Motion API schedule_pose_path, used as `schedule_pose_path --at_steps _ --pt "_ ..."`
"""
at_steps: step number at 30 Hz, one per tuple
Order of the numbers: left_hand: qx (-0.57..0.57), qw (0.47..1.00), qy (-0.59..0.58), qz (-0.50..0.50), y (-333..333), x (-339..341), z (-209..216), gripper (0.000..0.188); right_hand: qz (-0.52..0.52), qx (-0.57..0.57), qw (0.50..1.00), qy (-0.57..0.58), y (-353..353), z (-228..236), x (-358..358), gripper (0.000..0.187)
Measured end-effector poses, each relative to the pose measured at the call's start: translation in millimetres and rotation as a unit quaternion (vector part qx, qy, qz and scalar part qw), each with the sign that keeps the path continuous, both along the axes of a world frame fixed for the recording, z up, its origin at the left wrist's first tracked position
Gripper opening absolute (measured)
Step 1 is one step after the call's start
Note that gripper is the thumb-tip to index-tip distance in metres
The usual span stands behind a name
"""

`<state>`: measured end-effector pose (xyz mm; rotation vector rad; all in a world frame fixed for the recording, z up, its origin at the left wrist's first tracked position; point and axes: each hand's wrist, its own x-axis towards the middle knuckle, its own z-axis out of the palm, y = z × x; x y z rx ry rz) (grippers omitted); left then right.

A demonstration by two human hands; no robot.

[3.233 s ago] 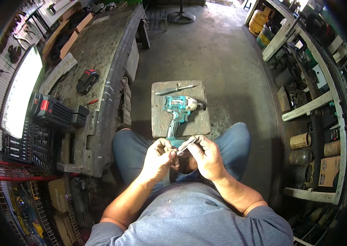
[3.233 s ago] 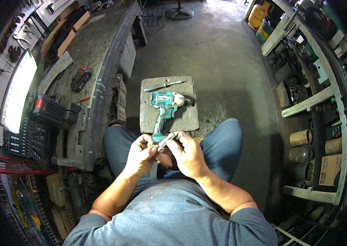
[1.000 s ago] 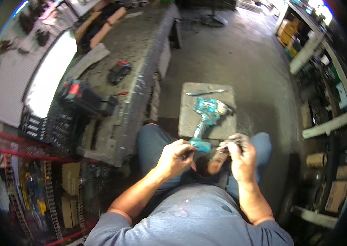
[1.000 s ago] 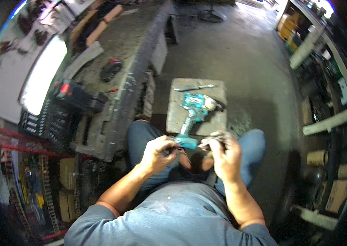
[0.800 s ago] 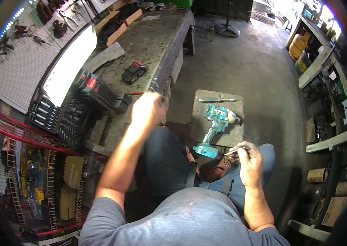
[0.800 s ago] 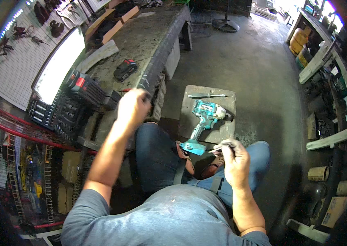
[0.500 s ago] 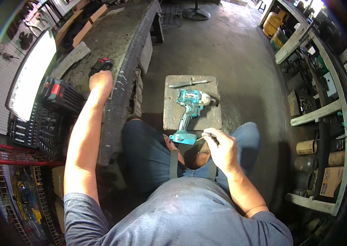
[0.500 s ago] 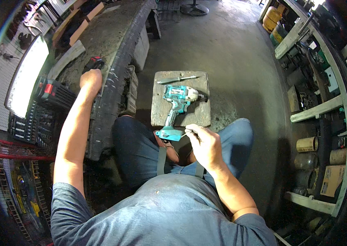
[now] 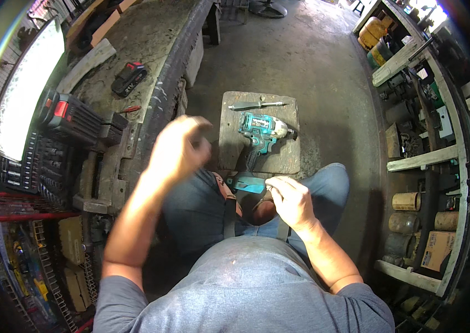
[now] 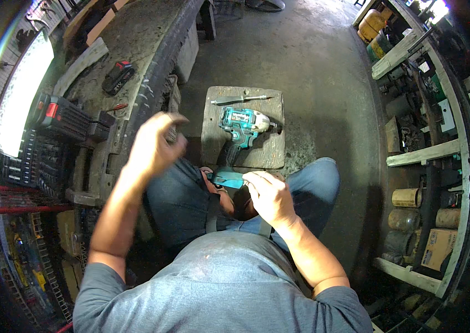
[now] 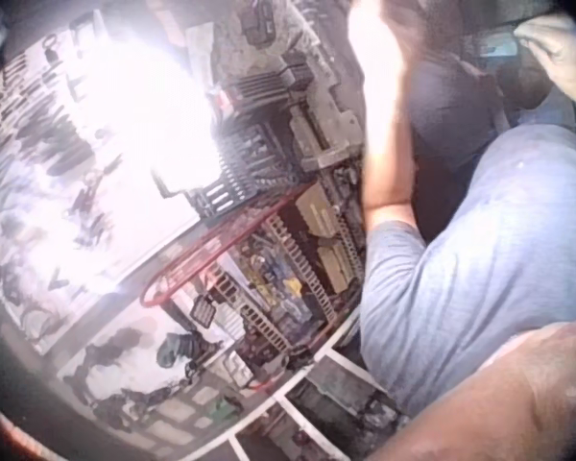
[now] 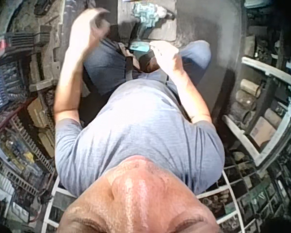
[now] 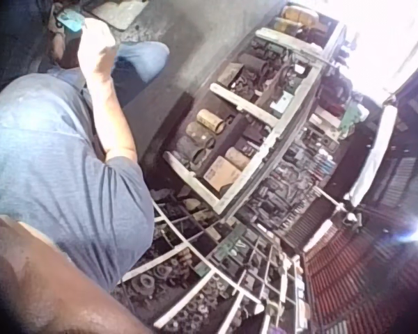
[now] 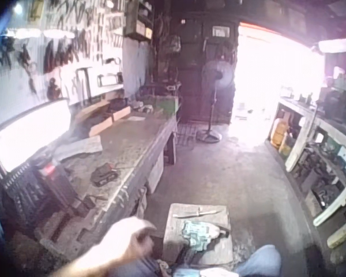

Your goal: The person sits on the floor in a workshop and assembles a cordless impact driver. They attach the battery pack, insert a socket into the chuck, and then attach an extension bar to the socket.

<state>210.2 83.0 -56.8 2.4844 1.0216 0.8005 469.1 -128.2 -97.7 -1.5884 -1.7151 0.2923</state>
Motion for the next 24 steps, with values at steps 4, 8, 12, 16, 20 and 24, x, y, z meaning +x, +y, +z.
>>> schedule_pose_path --at_steps 4,8,12,16,20,24 --pt "-0.274 0.959 -0.060 -0.023 -95.8 33.6 -49.5 0.115 -0.017 -0.019 1.000 0.017 -1.1 -5.0 -4.1 0.019" --pt "-0.299 0.942 -0.131 0.074 -122.2 42.2 -91.4 0.105 -0.025 -0.004 0.999 0.022 -0.9 -9.0 -5.2 0.016" --pt "-0.311 0.931 -0.178 0.077 -124.6 35.5 -113.0 0.078 -0.027 0.007 1.000 0.002 -0.8 -11.5 -5.9 0.015" --pt "-0.303 0.932 -0.186 0.067 -121.0 32.1 -118.9 0.055 -0.047 0.001 0.999 0.027 -2.8 -12.6 -8.2 0.015" --pt "-0.289 0.937 -0.188 0.064 -120.2 33.8 -117.9 0.057 -0.053 -0.004 0.998 0.044 -4.3 -11.2 -7.9 0.016" --pt "-0.323 0.924 -0.195 0.061 -121.9 33.8 -118.0 0.055 -0.042 -0.028 0.997 0.056 -6.0 -7.3 -4.0 0.015"
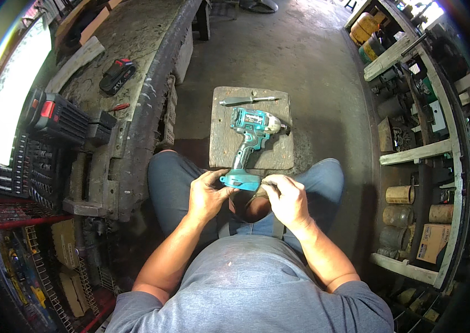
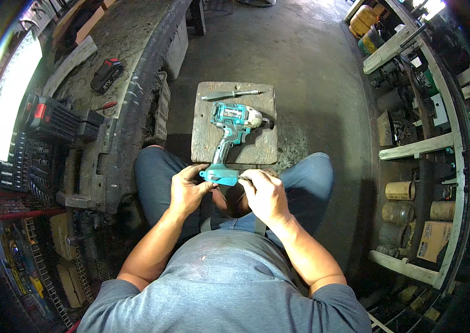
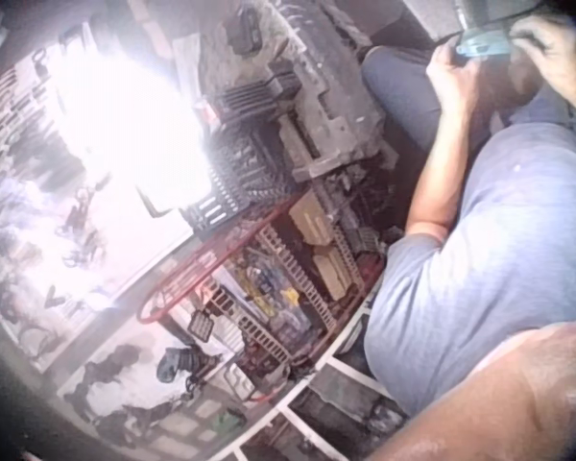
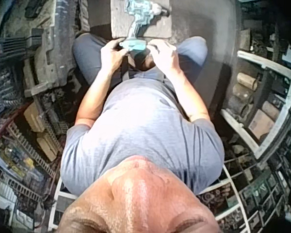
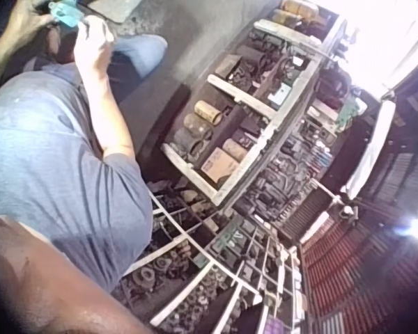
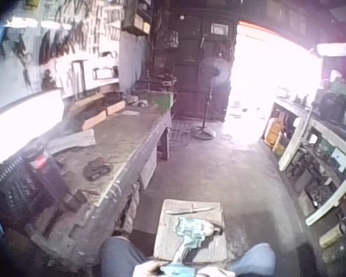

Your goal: The person sits on the floor in a workshop and assembles a cordless impact driver. They attach the battery pack, insert a socket into the chuck, and then attach an extension bar to the socket.

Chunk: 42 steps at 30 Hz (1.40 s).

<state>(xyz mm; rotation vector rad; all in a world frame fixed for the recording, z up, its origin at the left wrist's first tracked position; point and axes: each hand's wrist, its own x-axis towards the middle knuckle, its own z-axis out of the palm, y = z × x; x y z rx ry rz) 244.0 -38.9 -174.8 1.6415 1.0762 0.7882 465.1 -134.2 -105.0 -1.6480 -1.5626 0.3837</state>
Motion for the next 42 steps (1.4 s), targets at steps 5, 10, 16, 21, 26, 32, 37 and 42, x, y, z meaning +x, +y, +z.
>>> schedule_pose_path --at_steps 5,10,16,21,26,32,37,42 --pt "-0.007 1.000 -0.006 0.011 1.1 -0.4 -6.8 0.057 0.015 -0.014 1.000 0.001 -0.5 3.5 3.8 0.018" --pt "0.016 1.000 0.006 -0.004 1.7 -1.2 -16.2 0.051 0.039 0.005 0.999 -0.024 1.8 3.4 4.1 0.021" --pt "0.023 1.000 0.003 -0.008 0.6 -2.7 -20.5 0.048 0.064 0.033 0.991 -0.114 0.8 6.0 2.5 0.023" --pt "-0.013 1.000 -0.007 0.008 1.1 -2.4 -23.6 0.053 0.048 0.022 0.997 -0.051 3.6 4.2 4.6 0.020" --pt "-0.008 1.000 -0.015 -0.014 2.3 -3.7 -27.7 0.044 0.033 0.009 0.999 -0.017 2.6 0.1 5.4 0.020" --pt "-0.021 0.999 -0.028 -0.016 1.4 -3.4 -26.1 0.043 0.034 0.018 0.996 -0.076 -0.5 -3.4 2.5 0.017" --pt "-0.030 0.999 -0.034 -0.002 0.8 -2.3 -20.7 0.049 0.036 0.003 0.996 -0.080 1.1 -2.2 0.2 0.016" --pt "-0.044 0.998 -0.022 0.025 0.4 -0.9 -15.0 0.057 0.023 -0.028 0.997 -0.066 0.4 1.7 -1.4 0.012"
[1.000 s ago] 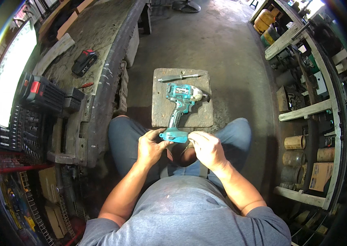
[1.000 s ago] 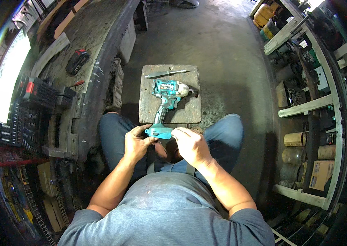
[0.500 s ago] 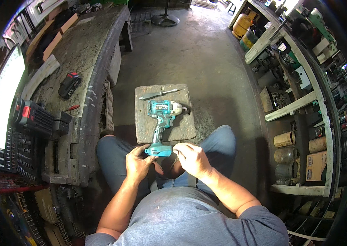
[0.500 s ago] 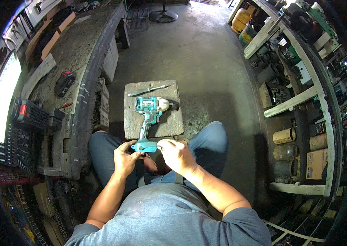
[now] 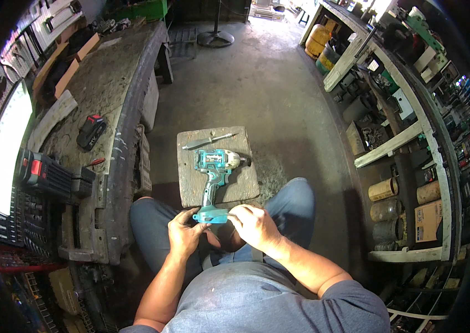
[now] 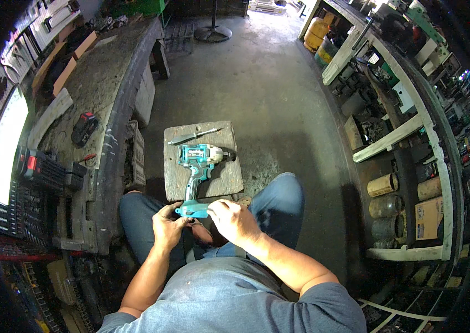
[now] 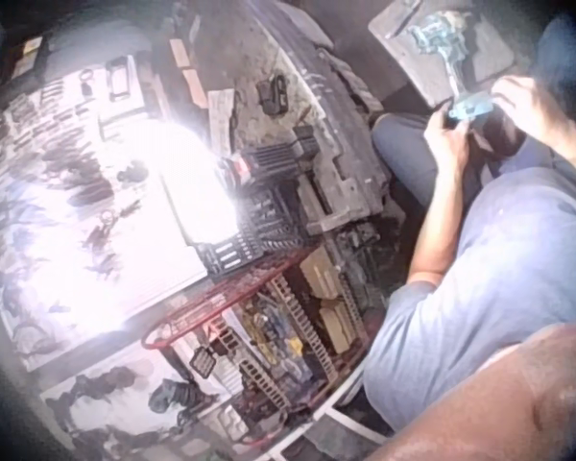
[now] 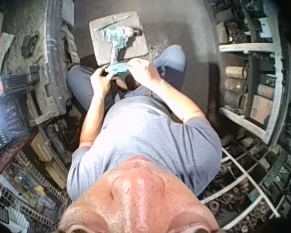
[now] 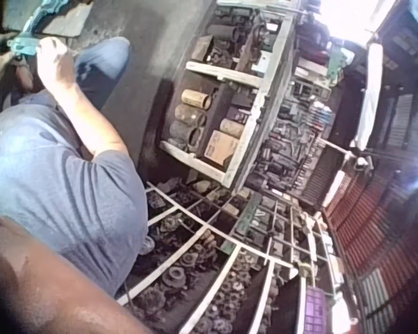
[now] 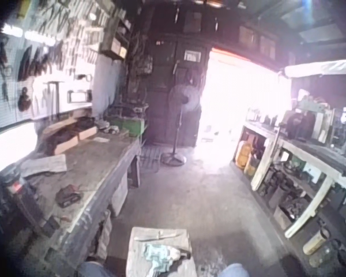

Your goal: The person sits on the floor in a workshop and assembles a cordless impact driver. They attach the battery pack, insert a socket into the chuck, and then attach an extension bar to the socket.

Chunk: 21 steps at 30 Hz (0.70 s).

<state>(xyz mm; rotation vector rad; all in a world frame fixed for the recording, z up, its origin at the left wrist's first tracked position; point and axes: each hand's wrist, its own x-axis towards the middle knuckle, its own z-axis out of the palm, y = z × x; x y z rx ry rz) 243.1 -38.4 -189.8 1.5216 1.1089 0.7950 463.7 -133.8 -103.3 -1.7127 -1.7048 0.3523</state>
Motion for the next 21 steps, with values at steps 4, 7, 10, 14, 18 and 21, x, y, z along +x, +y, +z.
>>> schedule_pose_path --at_steps 4,7,10,14,18,21 --pt "-0.009 1.000 0.014 -0.001 -0.2 0.3 6.3 0.056 0.006 0.002 1.000 0.021 -1.0 -0.2 3.1 0.012" --pt "0.004 1.000 0.014 0.001 -1.1 -0.1 8.7 0.056 0.025 0.013 0.999 0.047 -1.0 -3.3 6.2 0.010" --pt "0.005 1.000 0.022 -0.001 -1.1 -0.4 6.6 0.055 0.038 0.006 0.997 0.060 -2.5 -6.2 8.1 0.012" --pt "-0.061 0.998 -0.027 0.010 -0.3 1.1 2.6 0.053 0.064 -0.004 0.996 0.057 -2.0 -5.9 13.7 0.011" --pt "-0.019 1.000 0.010 0.000 -1.5 1.5 7.8 0.051 0.082 -0.033 0.995 0.053 3.1 -1.9 23.1 0.015" --pt "-0.006 1.000 0.014 -0.010 -2.3 2.7 14.1 0.050 0.107 -0.017 0.994 0.004 5.3 -0.4 24.7 0.016"
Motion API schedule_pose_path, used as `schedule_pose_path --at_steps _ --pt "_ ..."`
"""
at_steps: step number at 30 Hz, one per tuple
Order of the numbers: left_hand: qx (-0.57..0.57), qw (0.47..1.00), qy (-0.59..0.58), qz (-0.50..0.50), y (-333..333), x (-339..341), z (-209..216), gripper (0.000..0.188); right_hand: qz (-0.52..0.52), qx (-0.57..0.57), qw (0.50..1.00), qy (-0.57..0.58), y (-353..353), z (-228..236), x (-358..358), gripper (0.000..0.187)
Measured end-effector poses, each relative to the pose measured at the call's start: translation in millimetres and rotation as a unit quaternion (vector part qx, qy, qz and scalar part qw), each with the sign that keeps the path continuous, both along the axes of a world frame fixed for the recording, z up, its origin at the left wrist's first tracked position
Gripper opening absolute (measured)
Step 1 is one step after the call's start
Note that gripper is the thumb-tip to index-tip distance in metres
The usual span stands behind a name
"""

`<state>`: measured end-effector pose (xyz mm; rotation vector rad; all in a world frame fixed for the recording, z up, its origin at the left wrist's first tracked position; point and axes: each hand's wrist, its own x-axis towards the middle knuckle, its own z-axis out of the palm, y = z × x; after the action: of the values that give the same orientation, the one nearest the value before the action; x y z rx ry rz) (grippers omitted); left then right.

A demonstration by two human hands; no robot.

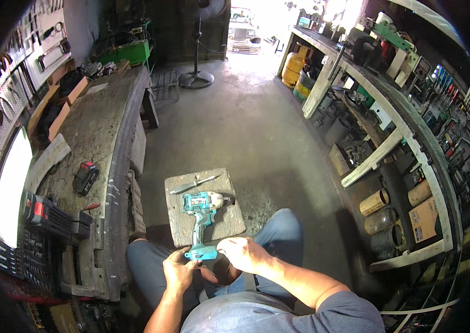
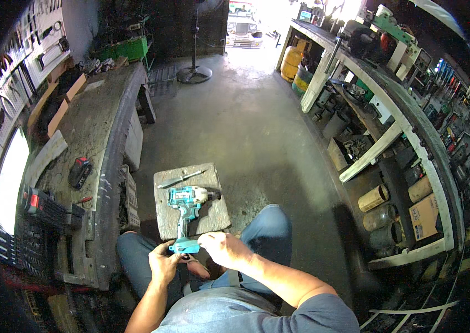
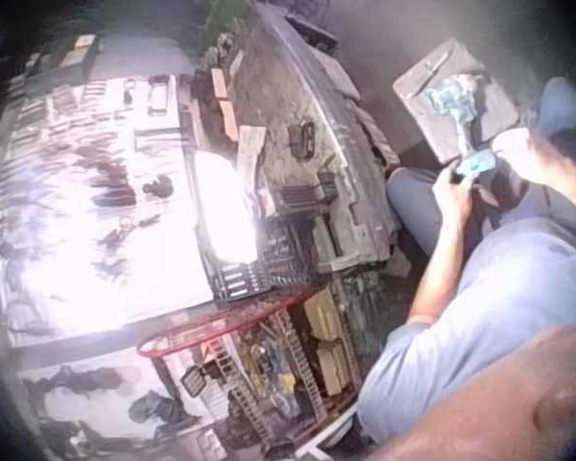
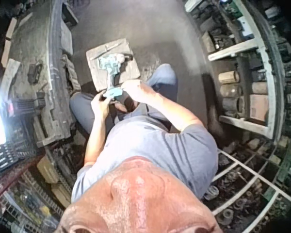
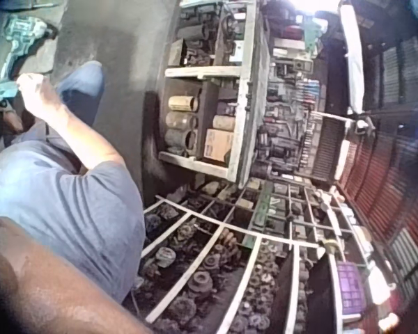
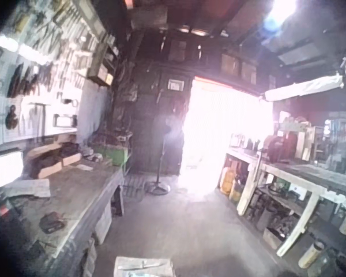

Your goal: The person sits on the floor in a workshop and assembles a cordless impact driver. They attach the battery pack, insert a socket into the chuck, and then attach an extension bar to the socket.

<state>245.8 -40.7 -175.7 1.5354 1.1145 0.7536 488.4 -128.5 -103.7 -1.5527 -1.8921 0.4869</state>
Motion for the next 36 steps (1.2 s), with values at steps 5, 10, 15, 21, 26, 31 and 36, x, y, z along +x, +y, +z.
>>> schedule_pose_path --at_steps 5,10,15,21,26,31,36 --pt "-0.085 0.995 -0.050 0.012 -1.4 1.4 1.2 0.049 0.001 0.045 0.997 -0.060 -5.3 -1.8 -9.8 0.018" --pt "-0.025 0.999 -0.027 -0.005 -0.9 0.1 0.4 0.049 -0.018 0.010 0.999 -0.035 -5.0 -2.5 -12.6 0.016" --pt "-0.047 0.998 -0.047 -0.005 -1.6 2.5 8.2 0.048 -0.081 -0.015 0.995 0.050 -1.6 -3.5 -11.0 0.012" --pt "-0.043 0.998 -0.043 -0.003 -3.8 4.1 16.3 0.047 -0.091 0.024 0.995 0.030 -4.9 -13.5 -14.1 0.013" --pt "-0.069 0.996 -0.059 0.000 -3.7 4.8 17.8 0.047 -0.081 0.030 0.996 -0.016 -10.5 -18.5 -18.3 0.016" --pt "-0.052 0.998 -0.042 -0.003 -4.1 3.9 15.5 0.047 -0.068 0.004 0.996 -0.051 -11.4 -17.5 -17.7 0.015" --pt "-0.072 0.996 -0.053 0.004 -2.3 1.9 7.3 0.049 -0.071 -0.018 0.996 -0.043 -6.7 -17.2 -17.4 0.015"
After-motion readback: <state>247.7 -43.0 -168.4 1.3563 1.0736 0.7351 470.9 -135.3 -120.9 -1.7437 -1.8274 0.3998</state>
